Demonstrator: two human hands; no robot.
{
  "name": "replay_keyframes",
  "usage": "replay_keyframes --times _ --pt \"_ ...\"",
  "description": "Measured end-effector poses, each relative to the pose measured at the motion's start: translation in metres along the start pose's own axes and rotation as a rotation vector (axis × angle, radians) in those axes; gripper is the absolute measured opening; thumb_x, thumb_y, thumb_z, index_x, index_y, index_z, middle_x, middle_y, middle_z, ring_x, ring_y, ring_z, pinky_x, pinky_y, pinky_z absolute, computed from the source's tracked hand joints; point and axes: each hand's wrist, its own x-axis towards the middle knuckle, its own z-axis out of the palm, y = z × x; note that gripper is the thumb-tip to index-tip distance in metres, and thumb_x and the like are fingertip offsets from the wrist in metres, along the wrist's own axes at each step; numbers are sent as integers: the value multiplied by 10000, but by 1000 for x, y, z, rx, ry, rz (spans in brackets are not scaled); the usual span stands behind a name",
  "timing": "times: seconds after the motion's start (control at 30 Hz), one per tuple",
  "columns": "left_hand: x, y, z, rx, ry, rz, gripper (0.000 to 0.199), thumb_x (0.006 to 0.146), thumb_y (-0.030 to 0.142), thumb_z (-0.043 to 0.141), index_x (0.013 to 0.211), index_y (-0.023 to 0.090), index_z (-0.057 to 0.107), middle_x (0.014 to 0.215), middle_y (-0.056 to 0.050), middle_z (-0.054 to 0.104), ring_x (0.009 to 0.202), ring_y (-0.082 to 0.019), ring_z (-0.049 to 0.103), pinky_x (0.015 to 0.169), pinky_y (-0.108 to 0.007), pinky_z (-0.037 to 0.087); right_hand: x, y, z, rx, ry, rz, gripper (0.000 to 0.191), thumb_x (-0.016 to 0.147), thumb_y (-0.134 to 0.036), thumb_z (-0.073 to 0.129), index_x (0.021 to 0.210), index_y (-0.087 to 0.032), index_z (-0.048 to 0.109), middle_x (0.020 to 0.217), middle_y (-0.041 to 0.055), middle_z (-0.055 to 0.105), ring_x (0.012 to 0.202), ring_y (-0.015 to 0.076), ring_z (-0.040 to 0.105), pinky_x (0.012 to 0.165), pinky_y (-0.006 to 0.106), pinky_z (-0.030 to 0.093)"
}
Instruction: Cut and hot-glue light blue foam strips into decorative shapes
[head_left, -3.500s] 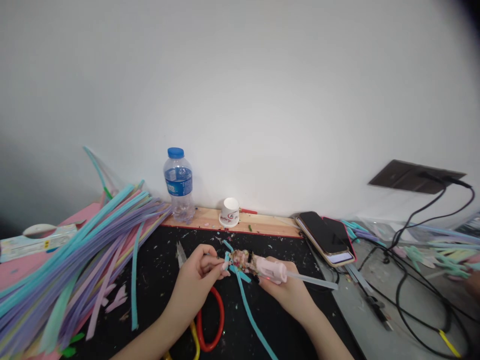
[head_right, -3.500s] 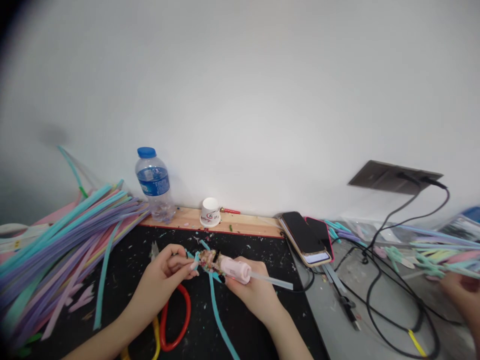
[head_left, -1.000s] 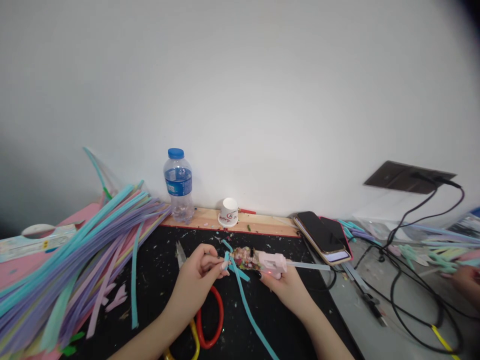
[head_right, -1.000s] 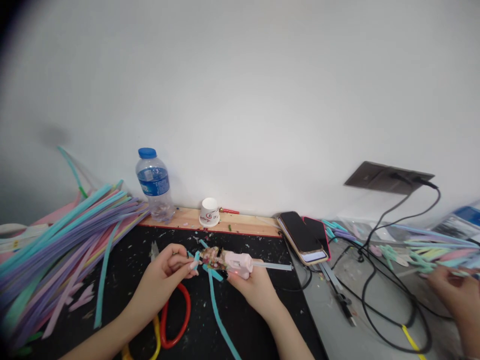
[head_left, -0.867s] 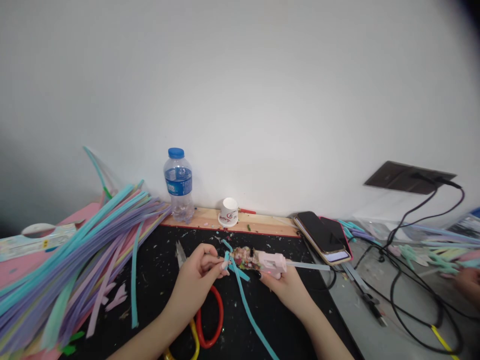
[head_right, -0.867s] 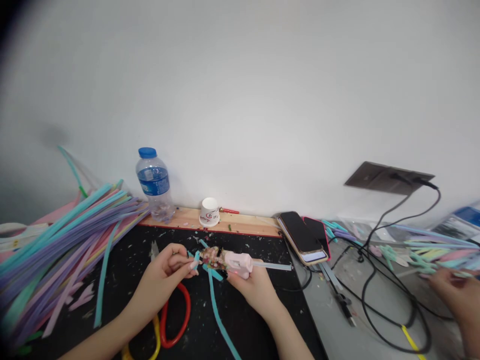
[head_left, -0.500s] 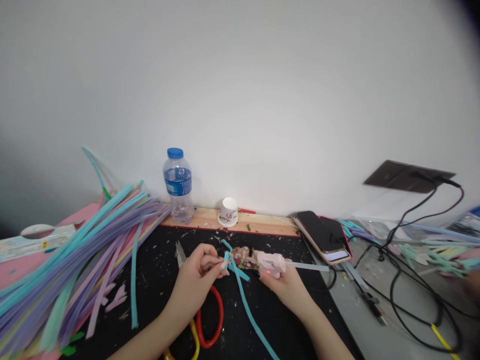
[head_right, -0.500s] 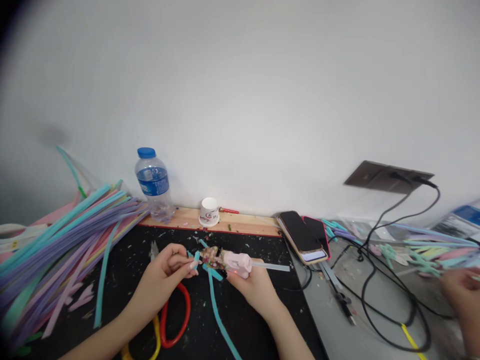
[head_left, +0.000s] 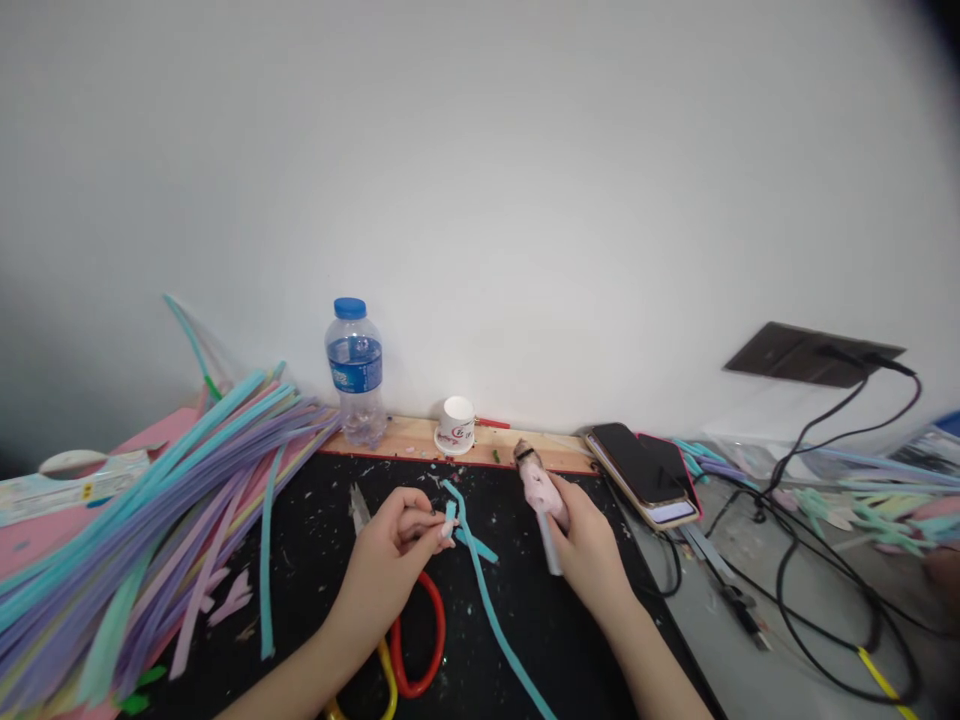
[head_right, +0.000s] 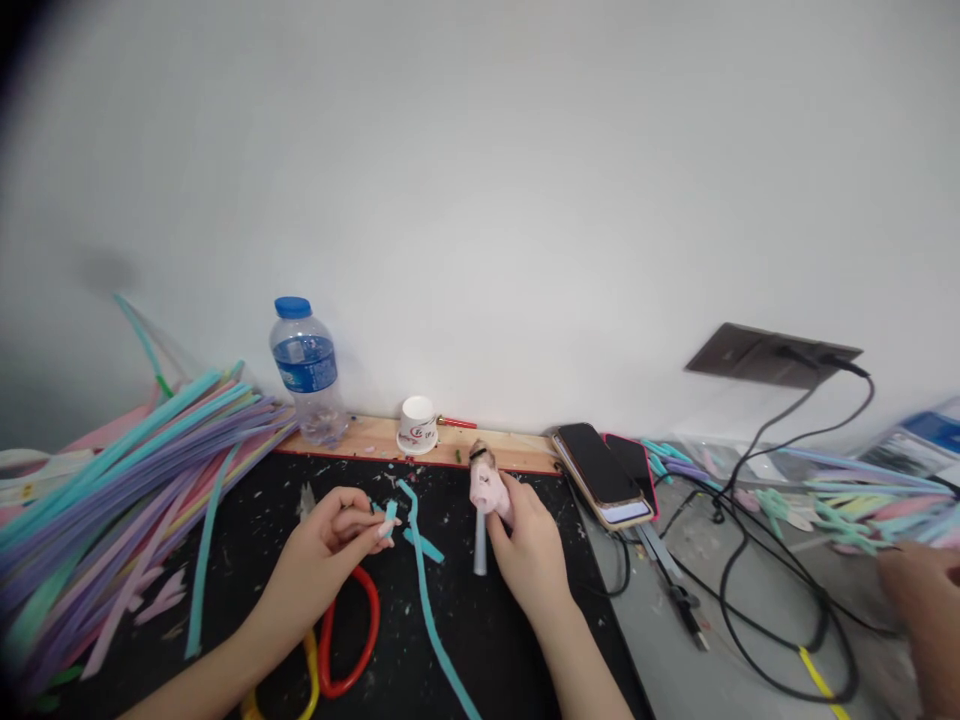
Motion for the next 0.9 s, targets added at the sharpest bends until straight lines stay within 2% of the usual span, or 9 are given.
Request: replay_keyframes --times 0.1,0.23,0.33,0.4,0.47,0.53,0.63,0.77,0.9 --pt "0 1 0 24 -10 4 205 733 221 642 813 199 454 726 15 691 714 -154 667 710 -272 526 0 8 6 -206 23 17 428 803 -191 475 1226 -127 488 1021 120 604 927 278 524 824 396 411" --pt "0 2 -1 36 0 17 195 736 209 631 831 198 461 737 15 691 727 -154 666 717 -273 527 -2 1 5 -336 79 70 461 734 -174 531 1194 -155 511 1021 121 576 945 316 484 769 425 405" --pt "0 2 -1 41 15 14 190 734 202 630 824 197 463 740 17 686 730 -155 666 714 -275 531 -7 -19 -1 -209 138 -23 214 757 -204 524 961 -164 578 954 93 583 896 256 518 765 358 396" --pt "0 2 -1 46 18 13 187 739 203 629 827 197 464 741 19 681 736 -156 665 717 -278 532 -13 -36 -2 -122 34 -79 95 796 -226 493 758 -180 566 717 31 577 686 180 540 650 283 388" --pt "0 1 -1 54 21 18 185 745 205 624 835 198 463 748 19 678 749 -157 665 720 -280 533 -21 -51 1 -106 -181 -93 184 796 -272 526 631 -193 549 571 -12 550 549 142 519 547 247 337" --pt "0 0 -2 63 26 25 184 750 208 622 842 198 463 752 19 678 750 -156 665 719 -279 535 -28 -62 7 -125 -290 -61 156 733 -299 615 622 -199 571 547 -21 576 510 137 525 503 238 291" --pt "0 1 -2 68 25 26 186 750 214 625 845 198 465 760 16 683 737 -153 667 720 -275 537 -36 -67 16 -135 -330 -39 52 696 -233 629 661 -208 600 575 -13 613 514 142 540 497 241 266" --pt "1 4 -1 63 41 8 211 734 228 633 874 191 480 751 10 692 723 -157 670 712 -274 542 -38 -63 22 128 -371 2 118 669 -90 540 618 -194 559 484 -47 513 441 97 469 464 211 284" --pt "2 7 -1 23 89 -10 308 713 260 649 960 180 482 767 -2 707 702 -163 677 711 -284 545 -32 -63 20 722 -453 197 110 683 -115 536 652 -190 463 557 -33 574 446 102 531 436 193 383"
